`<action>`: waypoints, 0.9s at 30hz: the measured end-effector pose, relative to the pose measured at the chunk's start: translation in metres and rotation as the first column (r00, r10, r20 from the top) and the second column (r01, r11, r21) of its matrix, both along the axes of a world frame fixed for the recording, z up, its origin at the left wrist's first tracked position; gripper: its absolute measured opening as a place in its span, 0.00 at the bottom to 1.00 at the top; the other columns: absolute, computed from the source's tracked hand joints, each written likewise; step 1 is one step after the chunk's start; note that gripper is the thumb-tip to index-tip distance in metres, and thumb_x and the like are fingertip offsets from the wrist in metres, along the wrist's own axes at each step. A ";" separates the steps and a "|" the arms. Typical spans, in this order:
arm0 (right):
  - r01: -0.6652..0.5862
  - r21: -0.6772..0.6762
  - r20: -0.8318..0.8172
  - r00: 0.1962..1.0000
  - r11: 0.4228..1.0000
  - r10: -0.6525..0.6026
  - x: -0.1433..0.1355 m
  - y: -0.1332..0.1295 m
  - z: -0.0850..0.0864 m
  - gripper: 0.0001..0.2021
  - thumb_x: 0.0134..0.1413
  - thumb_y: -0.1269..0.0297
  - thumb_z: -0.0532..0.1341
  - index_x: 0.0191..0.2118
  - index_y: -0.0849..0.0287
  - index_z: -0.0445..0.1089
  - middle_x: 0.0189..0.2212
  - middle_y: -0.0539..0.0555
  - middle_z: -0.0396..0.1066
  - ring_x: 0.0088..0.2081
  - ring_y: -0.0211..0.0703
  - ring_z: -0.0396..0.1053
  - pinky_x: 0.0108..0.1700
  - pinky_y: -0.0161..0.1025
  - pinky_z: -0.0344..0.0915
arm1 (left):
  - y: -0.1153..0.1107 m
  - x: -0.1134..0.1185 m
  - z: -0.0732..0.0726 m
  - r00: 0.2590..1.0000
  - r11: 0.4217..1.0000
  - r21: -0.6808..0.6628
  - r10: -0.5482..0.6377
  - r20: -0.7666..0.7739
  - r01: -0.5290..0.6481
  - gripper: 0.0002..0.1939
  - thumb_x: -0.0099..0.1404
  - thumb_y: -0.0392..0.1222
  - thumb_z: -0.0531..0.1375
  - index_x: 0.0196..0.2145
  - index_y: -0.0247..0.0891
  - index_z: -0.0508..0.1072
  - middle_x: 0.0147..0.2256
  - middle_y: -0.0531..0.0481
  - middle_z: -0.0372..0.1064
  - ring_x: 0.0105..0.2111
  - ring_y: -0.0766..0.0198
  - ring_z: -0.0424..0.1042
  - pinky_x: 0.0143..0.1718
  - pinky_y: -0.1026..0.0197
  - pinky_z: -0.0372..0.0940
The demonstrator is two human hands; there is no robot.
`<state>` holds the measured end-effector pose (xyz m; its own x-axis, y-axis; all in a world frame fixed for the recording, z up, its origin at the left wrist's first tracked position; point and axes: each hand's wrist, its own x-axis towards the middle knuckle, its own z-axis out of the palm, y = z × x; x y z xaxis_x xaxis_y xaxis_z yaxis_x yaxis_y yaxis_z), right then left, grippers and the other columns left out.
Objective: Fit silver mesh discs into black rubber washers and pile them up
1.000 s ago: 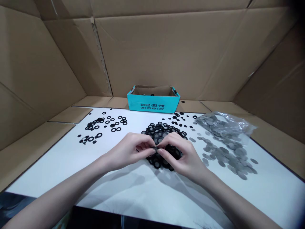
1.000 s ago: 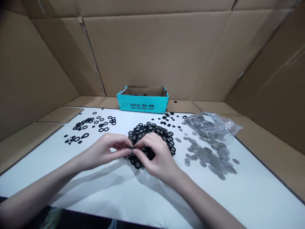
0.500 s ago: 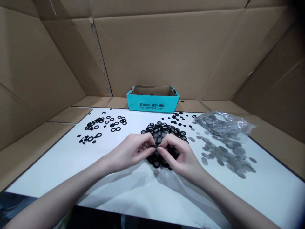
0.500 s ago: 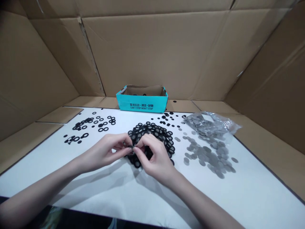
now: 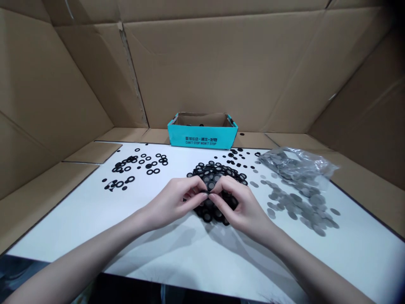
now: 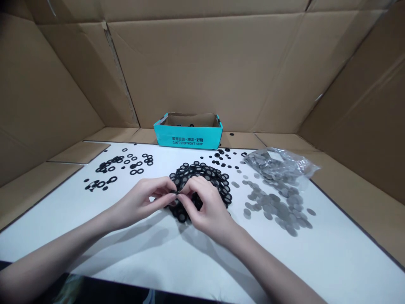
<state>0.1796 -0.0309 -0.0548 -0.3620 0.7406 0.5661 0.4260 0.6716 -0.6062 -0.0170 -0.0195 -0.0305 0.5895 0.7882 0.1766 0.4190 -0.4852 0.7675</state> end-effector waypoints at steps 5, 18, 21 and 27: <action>0.050 -0.026 -0.035 0.998 0.998 -0.051 -0.004 -0.004 -0.001 0.10 0.58 0.71 0.57 0.26 0.56 0.58 0.23 0.48 0.62 0.26 0.37 0.61 0.27 0.34 0.58 | 0.001 -0.001 0.000 0.998 0.999 0.048 -0.003 -0.070 0.007 0.06 0.68 0.39 0.55 0.33 0.35 0.68 0.28 0.53 0.70 0.27 0.67 0.70 0.28 0.67 0.63; 0.023 -0.005 0.061 0.998 1.000 -0.023 0.003 0.003 -0.005 0.09 0.59 0.71 0.59 0.27 0.57 0.62 0.25 0.51 0.69 0.30 0.42 0.63 0.33 0.39 0.59 | 0.003 0.000 -0.006 1.000 1.000 0.017 0.024 -0.014 -0.023 0.07 0.66 0.40 0.58 0.34 0.34 0.72 0.30 0.52 0.71 0.28 0.68 0.70 0.29 0.68 0.64; 0.022 -0.017 0.032 0.999 1.000 -0.021 0.001 0.001 -0.003 0.10 0.59 0.71 0.58 0.26 0.57 0.60 0.24 0.50 0.66 0.30 0.41 0.62 0.32 0.38 0.59 | 0.000 0.001 -0.004 0.998 0.999 0.042 0.020 -0.060 -0.017 0.06 0.68 0.39 0.56 0.35 0.35 0.70 0.28 0.53 0.69 0.27 0.68 0.68 0.28 0.68 0.62; 0.060 0.050 0.004 0.998 0.997 -0.060 -0.003 -0.003 -0.005 0.10 0.59 0.72 0.57 0.26 0.57 0.60 0.23 0.50 0.65 0.31 0.42 0.61 0.33 0.39 0.58 | -0.001 0.001 0.000 0.993 0.996 0.086 0.021 -0.118 -0.011 0.04 0.66 0.35 0.57 0.32 0.35 0.69 0.27 0.54 0.69 0.26 0.68 0.68 0.28 0.67 0.61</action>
<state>0.1763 -0.0335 -0.0597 -0.3207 0.7320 0.6011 0.4697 0.6740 -0.5702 -0.0161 -0.0200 -0.0308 0.5975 0.7829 0.1731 0.5130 -0.5392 0.6680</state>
